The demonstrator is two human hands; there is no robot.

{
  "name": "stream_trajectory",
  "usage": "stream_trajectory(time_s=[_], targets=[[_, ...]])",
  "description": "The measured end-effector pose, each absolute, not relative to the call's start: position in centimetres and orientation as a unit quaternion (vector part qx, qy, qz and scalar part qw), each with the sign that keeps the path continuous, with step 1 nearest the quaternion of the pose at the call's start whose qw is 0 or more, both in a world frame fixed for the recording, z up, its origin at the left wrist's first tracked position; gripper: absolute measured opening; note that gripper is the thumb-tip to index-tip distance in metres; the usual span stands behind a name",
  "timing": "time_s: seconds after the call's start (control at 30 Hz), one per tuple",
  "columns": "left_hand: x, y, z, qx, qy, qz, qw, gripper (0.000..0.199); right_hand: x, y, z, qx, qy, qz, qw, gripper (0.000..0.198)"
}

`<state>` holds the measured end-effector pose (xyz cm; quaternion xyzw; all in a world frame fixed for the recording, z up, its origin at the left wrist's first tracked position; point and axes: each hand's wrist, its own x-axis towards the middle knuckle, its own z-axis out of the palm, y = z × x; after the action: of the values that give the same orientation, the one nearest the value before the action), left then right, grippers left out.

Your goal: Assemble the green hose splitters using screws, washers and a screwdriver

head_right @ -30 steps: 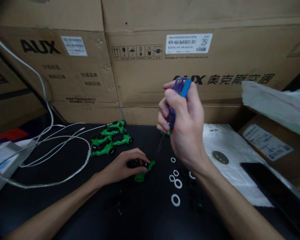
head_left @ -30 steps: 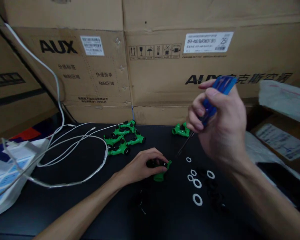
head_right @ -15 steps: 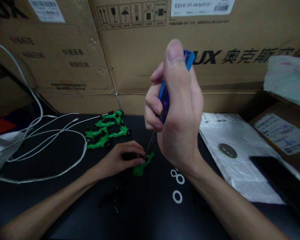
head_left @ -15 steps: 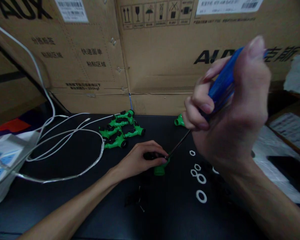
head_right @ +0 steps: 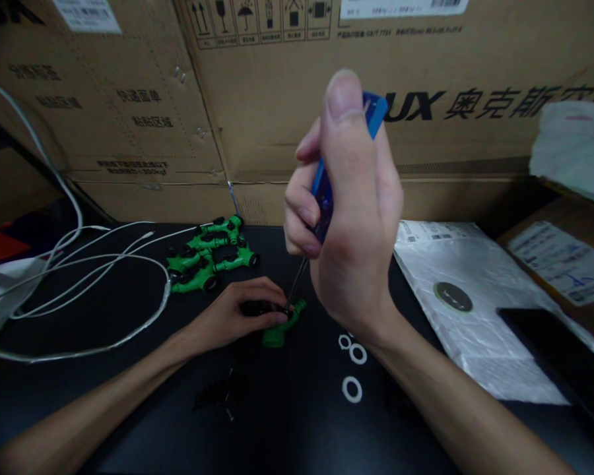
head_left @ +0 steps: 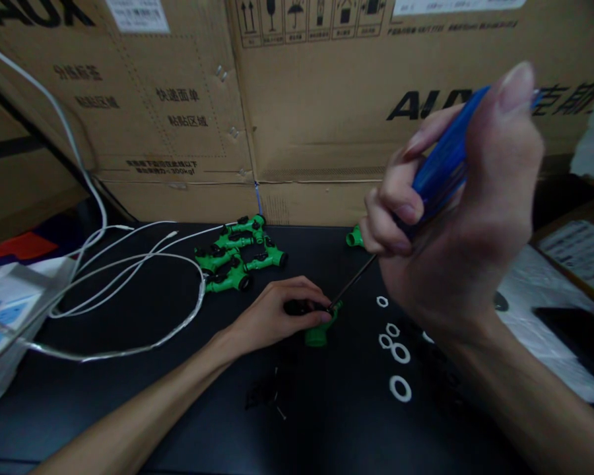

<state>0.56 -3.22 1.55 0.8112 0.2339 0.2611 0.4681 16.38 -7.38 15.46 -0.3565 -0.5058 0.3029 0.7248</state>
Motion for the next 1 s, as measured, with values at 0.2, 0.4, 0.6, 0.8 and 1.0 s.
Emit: stream_trajectory(time_s=[0.2, 0.4, 0.6, 0.8, 1.0], targets=[[0.6, -3.3, 1.3, 0.811, 0.226, 0.268, 0.468, 0.026, 16.0, -7.9, 15.6, -0.377, -0.510, 0.295, 0.714, 0.047], [0.7, -3.2, 1.3, 0.810, 0.212, 0.272, 0.474, 0.022, 16.0, -8.7, 15.6, -0.326, -0.541, 0.399, 0.665, 0.036], [0.6, -3.2, 1.4, 0.814, 0.217, 0.267, 0.468, 0.022, 15.4, -7.7, 15.3, -0.262, -0.590, 0.360, 0.674, 0.018], [0.6, -3.2, 1.5, 0.811, 0.208, 0.262, 0.480, 0.025, 15.5, -7.0, 15.4, -0.250, -0.576, 0.395, 0.670, 0.021], [0.5, -3.2, 1.5, 0.820, 0.208, 0.257, 0.467, 0.027, 16.1, -7.3, 15.9, -0.273, -0.610, 0.385, 0.636, 0.008]])
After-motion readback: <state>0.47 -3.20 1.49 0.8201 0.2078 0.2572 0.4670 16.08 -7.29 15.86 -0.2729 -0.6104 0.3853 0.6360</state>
